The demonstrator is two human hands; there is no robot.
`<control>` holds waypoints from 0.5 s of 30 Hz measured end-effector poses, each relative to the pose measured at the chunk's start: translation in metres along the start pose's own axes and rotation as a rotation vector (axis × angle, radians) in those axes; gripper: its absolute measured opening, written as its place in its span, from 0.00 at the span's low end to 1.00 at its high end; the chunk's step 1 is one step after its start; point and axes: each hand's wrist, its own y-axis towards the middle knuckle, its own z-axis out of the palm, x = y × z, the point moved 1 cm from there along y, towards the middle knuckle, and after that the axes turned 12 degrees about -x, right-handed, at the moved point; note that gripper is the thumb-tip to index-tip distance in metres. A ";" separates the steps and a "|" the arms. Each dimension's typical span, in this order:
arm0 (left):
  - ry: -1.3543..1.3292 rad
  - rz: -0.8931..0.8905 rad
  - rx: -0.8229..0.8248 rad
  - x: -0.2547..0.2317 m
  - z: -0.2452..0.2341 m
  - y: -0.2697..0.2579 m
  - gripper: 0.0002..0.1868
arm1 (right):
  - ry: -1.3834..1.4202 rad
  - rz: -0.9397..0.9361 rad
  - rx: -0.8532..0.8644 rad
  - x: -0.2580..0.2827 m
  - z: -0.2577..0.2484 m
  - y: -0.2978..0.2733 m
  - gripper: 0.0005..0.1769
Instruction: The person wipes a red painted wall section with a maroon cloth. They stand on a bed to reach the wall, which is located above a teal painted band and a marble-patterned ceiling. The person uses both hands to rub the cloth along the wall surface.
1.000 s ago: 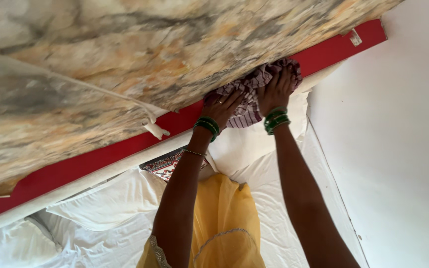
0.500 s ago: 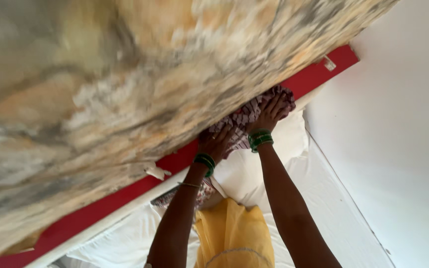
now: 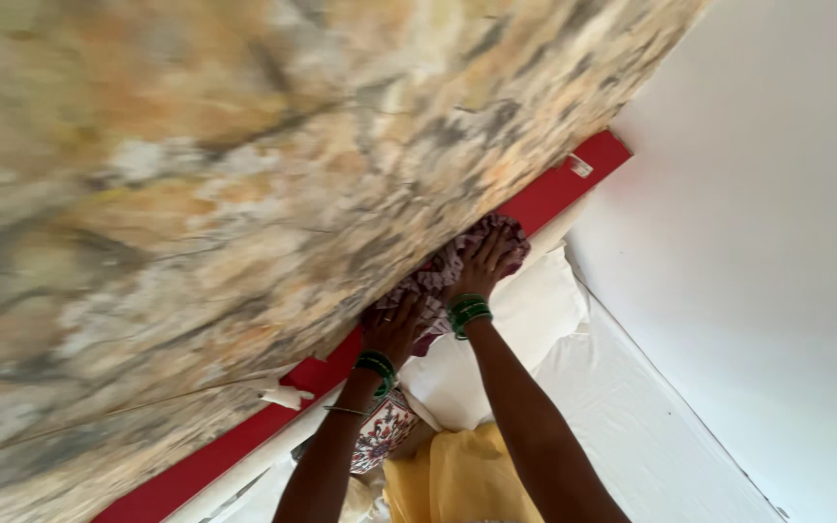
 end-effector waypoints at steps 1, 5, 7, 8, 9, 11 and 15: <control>0.073 0.040 -0.018 0.001 0.000 0.002 0.36 | 0.041 0.007 0.046 -0.001 -0.005 0.003 0.55; 0.220 0.182 0.011 -0.008 -0.004 0.011 0.40 | 0.095 -0.030 0.044 -0.003 -0.009 0.010 0.57; 0.200 0.227 0.006 -0.016 -0.005 0.027 0.40 | 0.078 -0.076 0.003 -0.015 -0.004 0.016 0.53; 0.178 0.237 -0.030 -0.022 -0.003 0.036 0.37 | 0.076 -0.097 0.012 -0.022 -0.001 0.018 0.51; 0.163 0.243 -0.065 -0.025 -0.003 0.043 0.35 | 0.080 -0.121 0.019 -0.025 0.001 0.022 0.50; 0.184 0.223 -0.014 -0.041 0.000 0.058 0.34 | 0.146 -0.097 0.016 -0.048 0.007 0.037 0.53; 0.160 0.240 -0.094 -0.080 0.015 0.118 0.36 | 0.357 -0.071 -0.335 -0.099 0.027 0.082 0.50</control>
